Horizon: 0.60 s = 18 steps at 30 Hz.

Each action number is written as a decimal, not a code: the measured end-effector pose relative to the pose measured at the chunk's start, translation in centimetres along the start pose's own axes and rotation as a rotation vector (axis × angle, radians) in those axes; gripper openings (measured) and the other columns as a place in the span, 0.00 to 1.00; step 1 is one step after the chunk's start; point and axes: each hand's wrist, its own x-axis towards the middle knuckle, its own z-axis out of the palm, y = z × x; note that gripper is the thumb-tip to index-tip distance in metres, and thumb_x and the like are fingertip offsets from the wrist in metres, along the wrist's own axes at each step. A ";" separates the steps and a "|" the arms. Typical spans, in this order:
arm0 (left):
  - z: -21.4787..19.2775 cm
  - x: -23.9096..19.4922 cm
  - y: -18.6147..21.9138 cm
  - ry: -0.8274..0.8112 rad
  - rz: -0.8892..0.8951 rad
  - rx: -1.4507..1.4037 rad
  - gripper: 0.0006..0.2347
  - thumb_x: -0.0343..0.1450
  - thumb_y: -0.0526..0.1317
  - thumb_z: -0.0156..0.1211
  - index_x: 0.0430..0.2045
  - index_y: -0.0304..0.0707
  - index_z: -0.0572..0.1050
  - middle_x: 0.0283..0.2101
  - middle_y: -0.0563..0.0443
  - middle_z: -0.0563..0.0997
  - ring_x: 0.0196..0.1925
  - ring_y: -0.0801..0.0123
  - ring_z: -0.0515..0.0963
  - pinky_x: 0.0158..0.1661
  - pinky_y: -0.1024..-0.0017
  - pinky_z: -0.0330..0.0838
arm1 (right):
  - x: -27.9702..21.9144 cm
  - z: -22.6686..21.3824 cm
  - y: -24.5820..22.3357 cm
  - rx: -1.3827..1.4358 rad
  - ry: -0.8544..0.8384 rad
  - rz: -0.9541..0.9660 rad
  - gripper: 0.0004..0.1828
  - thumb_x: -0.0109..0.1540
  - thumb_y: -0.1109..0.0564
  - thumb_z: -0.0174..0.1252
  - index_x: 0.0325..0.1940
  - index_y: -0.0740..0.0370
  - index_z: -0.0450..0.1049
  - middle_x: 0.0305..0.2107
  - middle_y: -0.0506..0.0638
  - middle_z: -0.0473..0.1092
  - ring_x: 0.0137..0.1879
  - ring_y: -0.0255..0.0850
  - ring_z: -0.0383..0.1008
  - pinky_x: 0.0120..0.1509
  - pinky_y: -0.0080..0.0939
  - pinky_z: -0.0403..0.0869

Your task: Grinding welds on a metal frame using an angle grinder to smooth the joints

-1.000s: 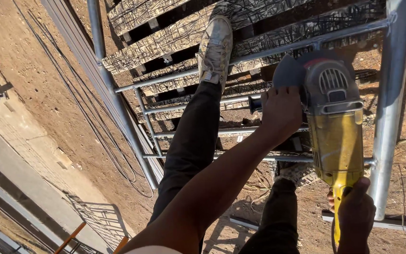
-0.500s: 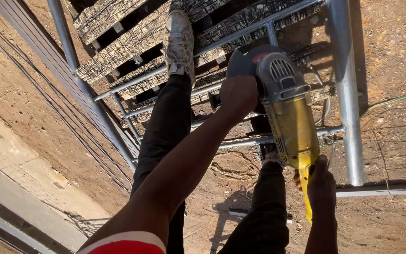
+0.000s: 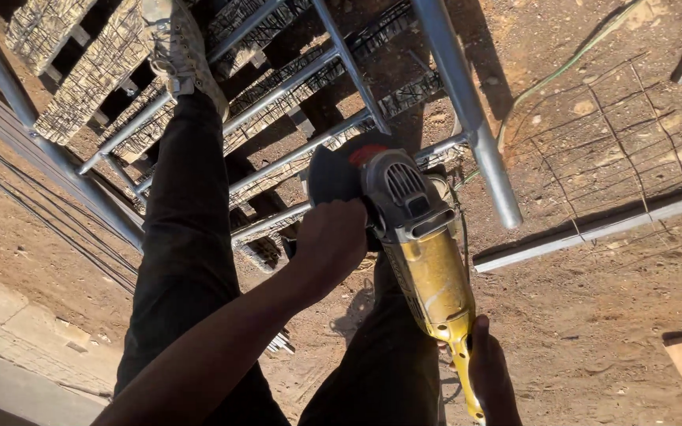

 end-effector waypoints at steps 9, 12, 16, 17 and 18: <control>-1.6 -7.3 4.6 -0.028 -0.228 0.144 0.09 0.63 0.38 0.62 0.34 0.40 0.75 0.27 0.41 0.82 0.27 0.39 0.81 0.23 0.45 0.73 | 3.5 -3.6 8.6 -0.338 0.074 -0.560 0.35 0.67 0.29 0.31 0.27 0.58 0.67 0.13 0.52 0.56 0.22 0.45 0.57 0.30 0.51 0.53; -2.2 -8.5 6.4 0.070 -0.212 0.134 0.08 0.63 0.38 0.61 0.32 0.38 0.75 0.26 0.37 0.81 0.26 0.33 0.81 0.21 0.43 0.72 | 5.5 -3.6 10.6 -0.343 0.134 -0.638 0.32 0.68 0.32 0.32 0.28 0.57 0.66 0.17 0.53 0.64 0.25 0.46 0.63 0.31 0.50 0.58; -2.7 -9.9 9.3 0.021 -0.271 0.124 0.10 0.64 0.39 0.61 0.36 0.39 0.73 0.30 0.39 0.82 0.30 0.35 0.81 0.26 0.42 0.71 | 2.3 -4.5 8.9 -0.168 0.068 -0.649 0.38 0.66 0.29 0.31 0.37 0.59 0.76 0.19 0.50 0.68 0.28 0.41 0.64 0.31 0.47 0.60; -2.5 -10.3 10.0 0.046 -0.246 0.145 0.09 0.63 0.36 0.56 0.34 0.39 0.73 0.28 0.40 0.82 0.28 0.36 0.81 0.24 0.43 0.70 | 1.8 -4.7 8.9 -0.113 0.047 -0.743 0.39 0.67 0.30 0.29 0.43 0.60 0.78 0.29 0.53 0.74 0.36 0.45 0.72 0.38 0.47 0.68; -2.3 -10.6 10.6 0.071 -0.220 0.167 0.08 0.62 0.32 0.52 0.33 0.38 0.73 0.26 0.40 0.81 0.25 0.36 0.80 0.23 0.44 0.69 | 1.4 -4.9 8.9 -0.058 0.027 -0.838 0.41 0.67 0.31 0.27 0.49 0.61 0.79 0.39 0.56 0.80 0.45 0.48 0.80 0.45 0.48 0.76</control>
